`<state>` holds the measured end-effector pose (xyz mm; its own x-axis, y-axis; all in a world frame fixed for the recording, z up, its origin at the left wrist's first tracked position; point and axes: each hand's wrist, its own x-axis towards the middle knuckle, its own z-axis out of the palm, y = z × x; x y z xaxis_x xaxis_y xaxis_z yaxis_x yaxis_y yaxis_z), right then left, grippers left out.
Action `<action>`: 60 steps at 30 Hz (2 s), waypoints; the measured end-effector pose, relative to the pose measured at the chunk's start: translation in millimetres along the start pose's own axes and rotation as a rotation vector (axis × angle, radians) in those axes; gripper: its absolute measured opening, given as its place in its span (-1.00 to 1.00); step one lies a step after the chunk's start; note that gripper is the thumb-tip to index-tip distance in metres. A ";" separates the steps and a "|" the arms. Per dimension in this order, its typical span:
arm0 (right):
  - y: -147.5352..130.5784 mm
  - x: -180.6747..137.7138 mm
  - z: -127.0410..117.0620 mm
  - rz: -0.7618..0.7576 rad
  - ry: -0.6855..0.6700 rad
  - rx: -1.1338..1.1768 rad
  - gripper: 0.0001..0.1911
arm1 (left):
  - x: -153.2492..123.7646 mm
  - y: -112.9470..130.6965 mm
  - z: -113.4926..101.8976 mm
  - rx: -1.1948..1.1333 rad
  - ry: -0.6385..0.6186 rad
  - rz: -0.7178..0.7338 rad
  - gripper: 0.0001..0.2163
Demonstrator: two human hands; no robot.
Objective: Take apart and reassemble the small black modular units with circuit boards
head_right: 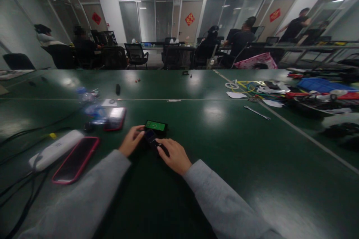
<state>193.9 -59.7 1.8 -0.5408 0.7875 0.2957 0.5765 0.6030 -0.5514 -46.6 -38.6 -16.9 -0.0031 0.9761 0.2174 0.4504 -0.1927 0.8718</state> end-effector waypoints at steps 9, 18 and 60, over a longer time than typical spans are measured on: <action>1.0 -0.8 3.5 0.017 0.003 0.044 -0.67 | -1.7 -1.1 2.6 0.109 0.002 0.024 -0.60; 2.5 -0.3 3.6 -0.023 0.007 0.107 -0.68 | -0.7 -4.1 2.7 0.271 -0.083 0.108 -0.63; 0.3 11.1 18.0 0.344 0.071 1.148 -0.53 | -14.1 14.2 19.2 -0.414 -0.178 -0.092 -0.25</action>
<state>177.1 -53.1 -9.2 -0.4102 0.9118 0.0189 -0.2181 -0.0779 -0.9728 -23.0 -53.2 -16.1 0.1432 0.9862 0.0835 0.0607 -0.0930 0.9938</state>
